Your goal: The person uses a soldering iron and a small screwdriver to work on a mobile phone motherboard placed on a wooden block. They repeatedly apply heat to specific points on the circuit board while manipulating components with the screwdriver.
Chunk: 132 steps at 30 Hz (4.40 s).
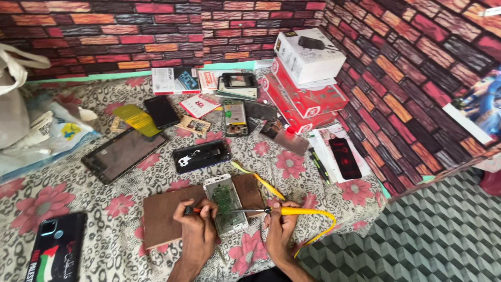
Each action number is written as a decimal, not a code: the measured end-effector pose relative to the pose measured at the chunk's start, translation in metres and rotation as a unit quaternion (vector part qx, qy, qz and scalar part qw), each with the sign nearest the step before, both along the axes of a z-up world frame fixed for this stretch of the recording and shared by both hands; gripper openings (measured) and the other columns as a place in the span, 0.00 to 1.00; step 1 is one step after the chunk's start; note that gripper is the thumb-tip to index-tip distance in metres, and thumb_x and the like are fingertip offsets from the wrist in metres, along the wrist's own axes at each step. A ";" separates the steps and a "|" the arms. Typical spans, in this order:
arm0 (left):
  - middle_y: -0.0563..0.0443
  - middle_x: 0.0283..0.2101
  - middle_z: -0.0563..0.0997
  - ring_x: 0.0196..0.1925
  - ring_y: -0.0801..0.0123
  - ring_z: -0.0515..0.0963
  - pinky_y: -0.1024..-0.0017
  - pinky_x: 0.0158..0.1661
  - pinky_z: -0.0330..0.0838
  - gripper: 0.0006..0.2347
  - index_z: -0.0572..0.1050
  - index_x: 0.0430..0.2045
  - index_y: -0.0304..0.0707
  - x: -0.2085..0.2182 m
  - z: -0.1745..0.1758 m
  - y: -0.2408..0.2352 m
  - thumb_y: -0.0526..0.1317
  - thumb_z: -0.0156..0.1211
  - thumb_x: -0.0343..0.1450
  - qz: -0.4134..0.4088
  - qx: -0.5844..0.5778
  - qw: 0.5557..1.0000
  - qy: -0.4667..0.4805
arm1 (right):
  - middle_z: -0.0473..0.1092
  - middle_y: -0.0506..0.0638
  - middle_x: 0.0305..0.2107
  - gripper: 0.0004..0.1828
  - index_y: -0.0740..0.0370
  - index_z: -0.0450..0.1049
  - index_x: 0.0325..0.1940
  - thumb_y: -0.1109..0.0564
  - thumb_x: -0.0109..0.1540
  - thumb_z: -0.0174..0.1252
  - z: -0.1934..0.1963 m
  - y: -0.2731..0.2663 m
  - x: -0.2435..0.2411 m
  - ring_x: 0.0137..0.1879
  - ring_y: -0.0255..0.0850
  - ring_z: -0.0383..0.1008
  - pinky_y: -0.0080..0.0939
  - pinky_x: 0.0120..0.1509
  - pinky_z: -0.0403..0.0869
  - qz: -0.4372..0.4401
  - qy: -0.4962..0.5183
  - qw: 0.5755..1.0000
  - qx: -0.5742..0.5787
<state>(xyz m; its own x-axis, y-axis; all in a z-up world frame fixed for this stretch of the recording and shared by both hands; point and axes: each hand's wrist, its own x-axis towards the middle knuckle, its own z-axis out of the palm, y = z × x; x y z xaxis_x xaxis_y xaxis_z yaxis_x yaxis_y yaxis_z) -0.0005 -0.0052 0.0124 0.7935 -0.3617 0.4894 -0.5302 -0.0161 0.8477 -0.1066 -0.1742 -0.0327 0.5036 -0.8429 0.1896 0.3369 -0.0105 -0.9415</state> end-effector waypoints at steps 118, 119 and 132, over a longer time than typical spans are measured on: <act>0.47 0.27 0.75 0.14 0.72 0.68 0.70 0.28 0.69 0.09 0.45 0.47 0.34 0.000 -0.001 0.007 0.34 0.37 0.79 -0.028 -0.017 0.999 -0.008 | 0.59 0.46 0.18 0.10 0.58 0.55 0.43 0.60 0.69 0.52 0.004 0.004 -0.002 0.20 0.31 0.59 0.32 0.22 0.62 0.005 -0.058 0.998 0.002; 0.47 0.27 0.74 0.16 0.70 0.68 0.68 0.30 0.68 0.09 0.46 0.47 0.34 -0.001 -0.003 0.009 0.33 0.37 0.79 -0.020 -0.018 0.999 -0.021 | 0.59 0.46 0.19 0.10 0.59 0.56 0.43 0.60 0.69 0.52 0.003 0.006 -0.004 0.20 0.30 0.58 0.32 0.23 0.63 0.003 -0.064 0.998 -0.009; 0.48 0.26 0.74 0.21 0.68 0.69 0.66 0.36 0.68 0.09 0.47 0.46 0.34 0.004 -0.009 0.008 0.32 0.38 0.79 -0.006 -0.023 0.998 -0.056 | 0.59 0.47 0.21 0.07 0.59 0.56 0.43 0.61 0.68 0.49 -0.004 0.005 -0.004 0.20 0.31 0.59 0.33 0.24 0.65 0.036 -0.084 0.995 0.025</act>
